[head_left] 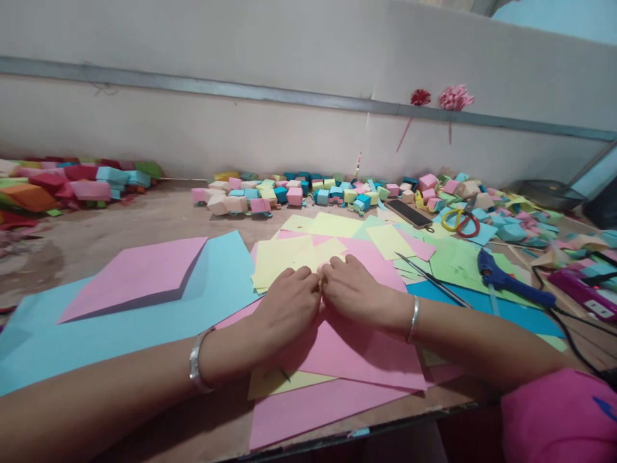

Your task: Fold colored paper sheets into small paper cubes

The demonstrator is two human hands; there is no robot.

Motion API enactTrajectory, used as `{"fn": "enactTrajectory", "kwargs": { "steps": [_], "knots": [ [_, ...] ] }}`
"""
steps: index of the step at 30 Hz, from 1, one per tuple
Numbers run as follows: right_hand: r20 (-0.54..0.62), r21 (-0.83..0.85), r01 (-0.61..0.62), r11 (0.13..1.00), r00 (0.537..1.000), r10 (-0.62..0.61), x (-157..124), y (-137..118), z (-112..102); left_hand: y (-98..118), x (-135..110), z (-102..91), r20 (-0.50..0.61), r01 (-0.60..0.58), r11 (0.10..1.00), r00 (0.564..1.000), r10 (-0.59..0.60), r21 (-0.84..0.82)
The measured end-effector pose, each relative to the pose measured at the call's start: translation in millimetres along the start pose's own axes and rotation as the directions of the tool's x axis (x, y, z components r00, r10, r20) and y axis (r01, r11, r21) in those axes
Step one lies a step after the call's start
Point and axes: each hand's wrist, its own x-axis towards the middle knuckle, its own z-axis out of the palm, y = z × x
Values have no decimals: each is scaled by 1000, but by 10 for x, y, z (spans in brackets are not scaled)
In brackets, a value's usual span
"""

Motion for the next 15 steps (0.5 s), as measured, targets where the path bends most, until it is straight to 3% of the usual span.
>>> {"fn": "enactTrajectory", "kwargs": {
  "steps": [10,15],
  "knots": [
    [199,-24,-125,992,972,128,74,24,-160,7,-1,-11,106,-3,984,994,-16,178],
    [247,-46,-229,972,940,233,106,85,-104,27,-23,26,65,30,981,997,-43,194]
  ]
}}
